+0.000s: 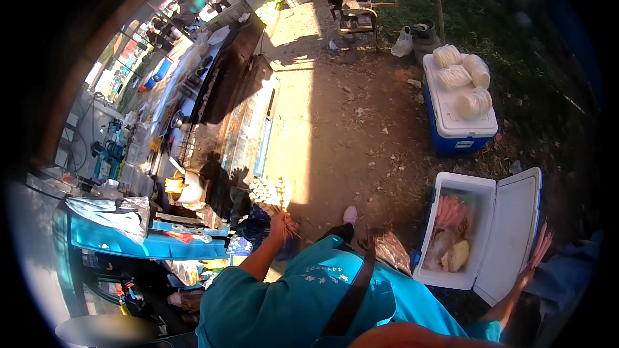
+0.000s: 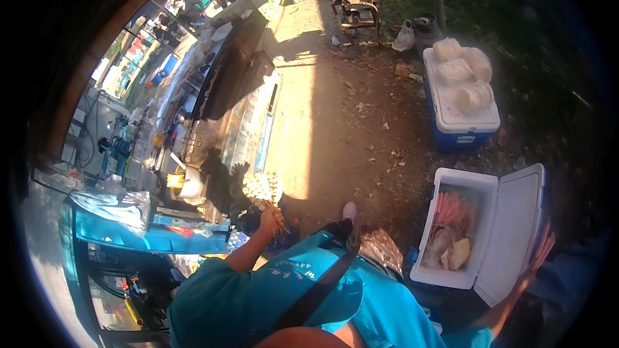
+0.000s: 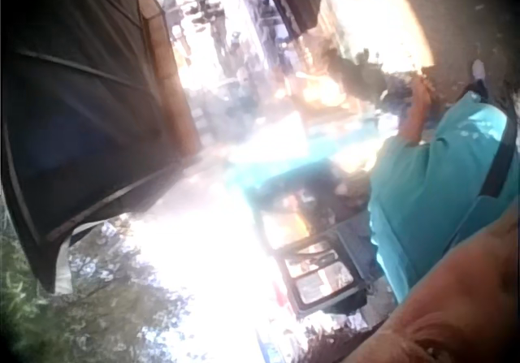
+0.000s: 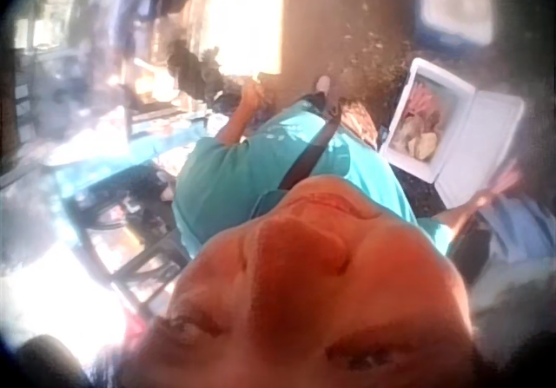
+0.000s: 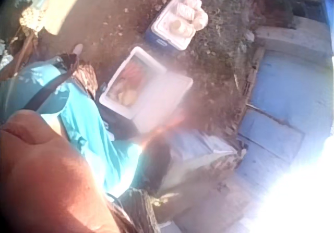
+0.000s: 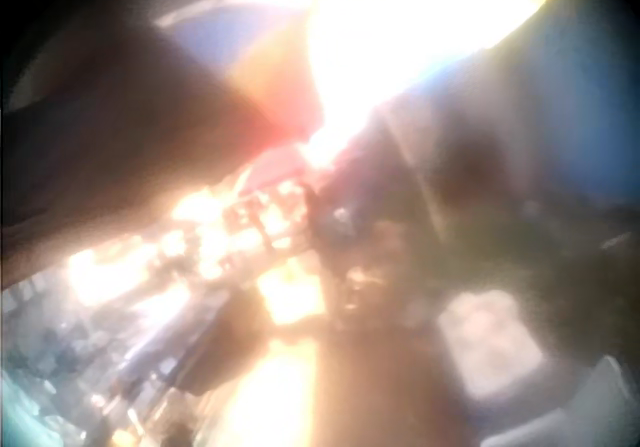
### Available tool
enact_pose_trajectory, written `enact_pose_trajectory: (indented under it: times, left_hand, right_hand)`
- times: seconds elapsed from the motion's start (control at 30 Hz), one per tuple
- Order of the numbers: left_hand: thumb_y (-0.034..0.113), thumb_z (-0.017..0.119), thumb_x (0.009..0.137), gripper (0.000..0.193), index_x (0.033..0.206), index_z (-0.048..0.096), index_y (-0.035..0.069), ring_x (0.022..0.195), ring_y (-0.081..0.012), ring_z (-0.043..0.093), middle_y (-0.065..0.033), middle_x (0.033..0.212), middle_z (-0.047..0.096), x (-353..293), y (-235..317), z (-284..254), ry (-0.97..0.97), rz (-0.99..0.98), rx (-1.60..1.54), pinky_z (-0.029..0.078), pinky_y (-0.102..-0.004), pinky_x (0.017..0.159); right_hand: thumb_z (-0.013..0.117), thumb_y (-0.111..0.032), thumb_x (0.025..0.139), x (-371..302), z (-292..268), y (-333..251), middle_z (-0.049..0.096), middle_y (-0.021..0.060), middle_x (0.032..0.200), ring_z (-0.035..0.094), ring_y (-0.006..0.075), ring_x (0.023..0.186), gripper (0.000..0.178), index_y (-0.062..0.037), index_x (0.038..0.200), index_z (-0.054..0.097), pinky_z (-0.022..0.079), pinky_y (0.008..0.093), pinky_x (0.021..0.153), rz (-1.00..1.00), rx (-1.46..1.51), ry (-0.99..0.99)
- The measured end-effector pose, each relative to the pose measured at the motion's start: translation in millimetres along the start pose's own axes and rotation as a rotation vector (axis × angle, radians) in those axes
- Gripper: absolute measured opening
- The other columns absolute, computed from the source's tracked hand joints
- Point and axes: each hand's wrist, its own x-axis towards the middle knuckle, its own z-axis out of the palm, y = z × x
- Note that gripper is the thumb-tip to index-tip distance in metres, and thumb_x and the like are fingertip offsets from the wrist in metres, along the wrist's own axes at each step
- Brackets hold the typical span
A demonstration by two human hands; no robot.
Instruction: The person retrieves skewers of fish balls and sausages from a cooler and places them on a charcoal grill. They arrange the skewers on the grill grate and use a brush to apply sauce to the cooking sausages.
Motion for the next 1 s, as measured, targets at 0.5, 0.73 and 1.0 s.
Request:
enact_pose_trajectory:
  times: [0.5,0.73,1.0]
  left_hand:
    - [0.021,0.051,0.088,0.011,0.085,0.047,0.012,0.043,-0.0055,0.035,0.001,0.065,0.046,31.5,-7.5,123.7,-0.215,0.056,-0.39,0.029,-0.0201,0.038]
    - [0.019,0.051,0.088,0.01,0.089,0.046,0.01,0.046,-0.0073,0.039,0.0,0.068,0.047,47.6,46.6,97.4,-0.26,0.186,-0.522,0.034,-0.0235,0.042]
    - [0.022,0.048,0.089,0.014,0.083,0.048,0.01,0.056,-0.0096,0.046,-0.0013,0.069,0.047,13.7,134.4,56.9,-0.176,0.425,-0.359,0.042,-0.0274,0.05]
  right_hand:
    - [0.044,-0.024,0.091,-125.2,132.1,-390.1,0.054,0.0032,0.069,0.035,0.0038,0.04,0.016,-0.0089,0.085,0.048,0.027,0.0179,0.033,0.015,0.965,-0.732]
    - [0.043,-0.031,0.09,-283.7,292.3,-577.5,0.046,0.0008,0.065,0.037,0.0083,0.042,0.023,-0.0088,0.092,0.044,0.031,0.021,0.037,0.206,1.068,-1.566]
    - [0.046,-0.03,0.089,-358.5,357.3,-642.4,0.046,0.0012,0.059,0.04,0.0106,0.041,0.022,-0.0082,0.09,0.045,0.034,0.023,0.036,0.234,0.813,-1.728]
